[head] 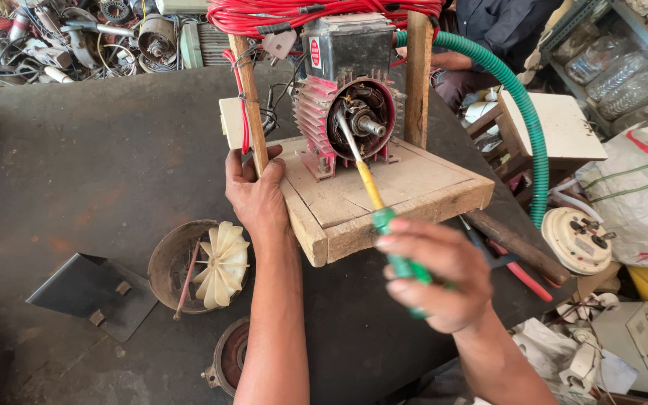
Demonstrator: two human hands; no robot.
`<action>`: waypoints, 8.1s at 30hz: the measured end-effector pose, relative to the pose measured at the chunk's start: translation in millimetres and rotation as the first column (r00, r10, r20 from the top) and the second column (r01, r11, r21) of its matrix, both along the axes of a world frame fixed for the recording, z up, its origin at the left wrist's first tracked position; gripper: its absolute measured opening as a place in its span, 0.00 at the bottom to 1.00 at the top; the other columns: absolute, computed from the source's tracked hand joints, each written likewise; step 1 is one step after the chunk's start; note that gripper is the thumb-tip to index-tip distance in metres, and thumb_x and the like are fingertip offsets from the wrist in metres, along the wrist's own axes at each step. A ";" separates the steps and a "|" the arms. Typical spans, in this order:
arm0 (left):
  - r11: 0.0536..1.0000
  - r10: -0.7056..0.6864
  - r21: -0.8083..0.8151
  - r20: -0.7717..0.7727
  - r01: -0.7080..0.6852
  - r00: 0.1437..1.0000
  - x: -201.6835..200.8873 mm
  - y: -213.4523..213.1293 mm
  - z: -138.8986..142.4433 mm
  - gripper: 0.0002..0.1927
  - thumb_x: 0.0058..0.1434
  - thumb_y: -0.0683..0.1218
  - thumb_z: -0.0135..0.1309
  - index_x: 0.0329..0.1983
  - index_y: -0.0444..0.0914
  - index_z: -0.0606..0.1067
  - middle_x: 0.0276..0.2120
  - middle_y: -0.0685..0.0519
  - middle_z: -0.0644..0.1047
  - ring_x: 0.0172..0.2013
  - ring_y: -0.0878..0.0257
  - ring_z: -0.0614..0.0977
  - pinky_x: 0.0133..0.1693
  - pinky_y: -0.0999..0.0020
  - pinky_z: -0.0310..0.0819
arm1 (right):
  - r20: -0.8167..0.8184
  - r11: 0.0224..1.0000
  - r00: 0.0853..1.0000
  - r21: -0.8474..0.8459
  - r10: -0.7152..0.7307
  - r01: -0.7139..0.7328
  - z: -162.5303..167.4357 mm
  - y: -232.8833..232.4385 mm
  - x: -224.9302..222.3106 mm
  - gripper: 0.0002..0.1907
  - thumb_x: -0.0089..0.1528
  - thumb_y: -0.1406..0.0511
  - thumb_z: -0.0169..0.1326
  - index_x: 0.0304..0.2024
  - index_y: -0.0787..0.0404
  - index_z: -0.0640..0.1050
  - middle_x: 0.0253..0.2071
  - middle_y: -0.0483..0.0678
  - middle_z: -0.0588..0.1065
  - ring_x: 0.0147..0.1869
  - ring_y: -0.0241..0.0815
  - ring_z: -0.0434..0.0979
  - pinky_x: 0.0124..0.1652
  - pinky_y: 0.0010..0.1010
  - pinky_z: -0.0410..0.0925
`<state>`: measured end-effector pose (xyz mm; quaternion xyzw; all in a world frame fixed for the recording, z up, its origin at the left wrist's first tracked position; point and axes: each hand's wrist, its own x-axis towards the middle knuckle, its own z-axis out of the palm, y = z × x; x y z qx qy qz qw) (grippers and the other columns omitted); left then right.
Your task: The person uses a screwdriver to work inside the rear of an electric motor mounted on a wooden board, then manipulates the rotor and bearing area by hand. They later handle a copper coil, pull at its wire, and use pliers to cut or trim the wire.
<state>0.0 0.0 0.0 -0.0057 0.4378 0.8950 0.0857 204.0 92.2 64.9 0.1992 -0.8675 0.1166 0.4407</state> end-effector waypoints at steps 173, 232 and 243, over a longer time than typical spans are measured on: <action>1.000 0.005 0.027 -0.019 -0.005 1.000 2.1 -1.9 5.2 0.30 0.54 0.31 0.51 0.64 0.30 0.68 0.43 0.47 0.81 0.38 0.65 0.80 0.42 0.69 0.74 | 0.032 0.984 0.999 -0.175 -0.038 0.043 77.5 45.0 -25.7 0.27 0.75 0.67 0.62 0.61 0.58 0.55 0.49 0.58 0.79 0.46 0.40 0.83 0.41 0.16 0.75; 1.000 0.011 0.025 -0.033 -0.010 0.999 -1.6 -1.4 -1.6 0.30 0.54 0.32 0.53 0.63 0.32 0.68 0.42 0.47 0.81 0.39 0.65 0.80 0.44 0.69 0.74 | 0.246 0.976 0.964 0.167 0.098 -0.142 48.4 -24.7 -7.7 0.03 0.64 0.62 0.54 0.40 0.51 0.74 0.44 0.43 0.79 0.50 0.47 0.82 0.60 0.48 0.71; 1.000 0.010 0.015 0.001 -0.010 1.000 1.2 -1.8 5.0 0.32 0.53 0.32 0.51 0.65 0.32 0.66 0.43 0.47 0.81 0.38 0.64 0.81 0.43 0.68 0.75 | 0.085 0.998 0.996 0.052 0.040 -0.044 42.2 -25.3 -8.4 0.11 0.63 0.72 0.59 0.36 0.55 0.70 0.44 0.46 0.81 0.51 0.48 0.83 0.59 0.47 0.75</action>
